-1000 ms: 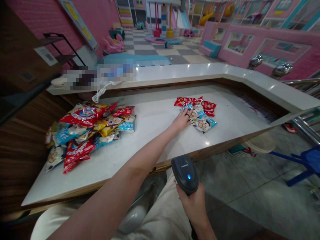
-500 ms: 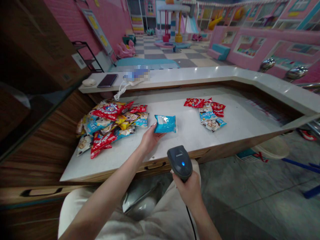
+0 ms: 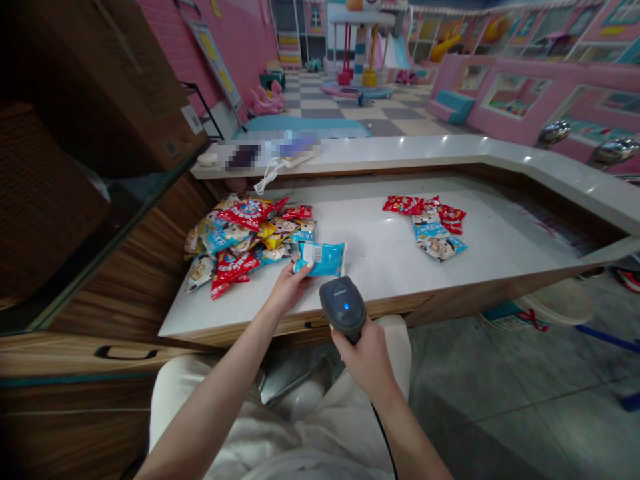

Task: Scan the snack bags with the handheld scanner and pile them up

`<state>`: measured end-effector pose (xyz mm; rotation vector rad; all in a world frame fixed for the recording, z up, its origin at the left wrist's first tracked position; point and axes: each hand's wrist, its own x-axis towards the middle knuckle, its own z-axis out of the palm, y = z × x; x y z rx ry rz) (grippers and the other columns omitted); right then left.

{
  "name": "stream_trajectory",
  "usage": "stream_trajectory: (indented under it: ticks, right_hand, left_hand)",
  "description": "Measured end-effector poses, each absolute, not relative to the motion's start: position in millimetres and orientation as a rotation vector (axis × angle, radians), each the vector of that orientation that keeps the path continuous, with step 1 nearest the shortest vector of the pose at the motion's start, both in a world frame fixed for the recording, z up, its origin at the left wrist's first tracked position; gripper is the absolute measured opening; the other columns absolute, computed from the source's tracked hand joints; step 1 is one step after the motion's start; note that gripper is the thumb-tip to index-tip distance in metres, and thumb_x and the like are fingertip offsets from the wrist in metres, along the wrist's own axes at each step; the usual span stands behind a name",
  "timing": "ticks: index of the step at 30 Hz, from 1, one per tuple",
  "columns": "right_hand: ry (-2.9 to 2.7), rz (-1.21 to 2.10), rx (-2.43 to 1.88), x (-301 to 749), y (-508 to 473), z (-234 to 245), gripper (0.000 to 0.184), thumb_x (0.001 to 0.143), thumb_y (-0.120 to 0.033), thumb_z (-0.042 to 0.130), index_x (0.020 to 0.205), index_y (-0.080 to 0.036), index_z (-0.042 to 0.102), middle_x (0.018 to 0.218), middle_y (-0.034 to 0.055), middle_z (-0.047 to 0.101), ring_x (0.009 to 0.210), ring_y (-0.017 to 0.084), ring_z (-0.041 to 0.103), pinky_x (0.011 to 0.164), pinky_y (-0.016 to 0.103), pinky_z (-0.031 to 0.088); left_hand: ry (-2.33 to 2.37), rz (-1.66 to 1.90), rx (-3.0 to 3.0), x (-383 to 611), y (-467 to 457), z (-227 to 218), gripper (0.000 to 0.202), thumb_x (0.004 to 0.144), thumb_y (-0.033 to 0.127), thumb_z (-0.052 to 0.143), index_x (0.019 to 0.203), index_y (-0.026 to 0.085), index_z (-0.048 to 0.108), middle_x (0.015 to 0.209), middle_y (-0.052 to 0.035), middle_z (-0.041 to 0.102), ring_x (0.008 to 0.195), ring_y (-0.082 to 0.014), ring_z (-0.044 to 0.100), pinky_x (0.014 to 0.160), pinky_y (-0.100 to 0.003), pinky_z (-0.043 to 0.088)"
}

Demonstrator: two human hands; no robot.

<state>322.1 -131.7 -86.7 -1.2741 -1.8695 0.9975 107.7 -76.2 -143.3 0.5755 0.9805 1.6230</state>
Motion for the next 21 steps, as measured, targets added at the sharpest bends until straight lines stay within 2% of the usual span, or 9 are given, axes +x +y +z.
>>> stream_trajectory:
  ticks: [8, 12, 17, 21]
  right_hand:
    - [-1.893, 0.986, -1.284, 321, -133, -84, 0.027, 0.081, -0.035, 0.063, 0.057, -0.022, 0.064, 0.043, 0.0030, 0.062, 0.059, 0.025, 0.071, 0.051, 0.025, 0.047]
    - [-1.906, 0.957, -1.285, 322, -135, -82, 0.031, 0.082, -0.035, 0.063, 0.054, -0.023, 0.060, 0.042, 0.0034, 0.061, 0.059, 0.026, 0.070, 0.052, 0.026, 0.047]
    - [-1.881, 0.959, -1.276, 323, -134, -82, 0.028, 0.081, -0.035, 0.063, 0.055, -0.023, 0.061, 0.042, 0.0032, 0.060, 0.056, 0.025, 0.069, 0.052, 0.027, 0.048]
    - [-1.861, 0.961, -1.270, 329, -136, -91, 0.026, 0.080, -0.036, 0.064, 0.060, -0.020, 0.065, 0.044, 0.0026, 0.061, 0.052, 0.024, 0.067, 0.051, 0.027, 0.048]
  left_hand:
    - [0.928, 1.579, 0.636, 105, -74, -148, 0.044, 0.072, 0.031, 0.084, 0.112, 0.019, 0.067, 0.111, -0.0047, 0.074, 0.097, -0.0166, 0.069, 0.096, -0.034, 0.050]
    - [0.971, 1.561, 0.668, 104, -73, -152, 0.043, 0.073, 0.034, 0.083, 0.110, 0.018, 0.068, 0.112, -0.0064, 0.073, 0.097, -0.0194, 0.068, 0.092, -0.036, 0.052]
    - [0.940, 1.562, 0.678, 105, -74, -149, 0.048, 0.070, 0.033, 0.085, 0.114, 0.020, 0.069, 0.112, -0.0046, 0.074, 0.096, -0.0169, 0.069, 0.097, -0.033, 0.048]
    - [0.970, 1.561, 0.690, 104, -75, -151, 0.048, 0.071, 0.035, 0.084, 0.114, 0.020, 0.069, 0.111, -0.0047, 0.074, 0.094, -0.0160, 0.068, 0.095, -0.031, 0.049]
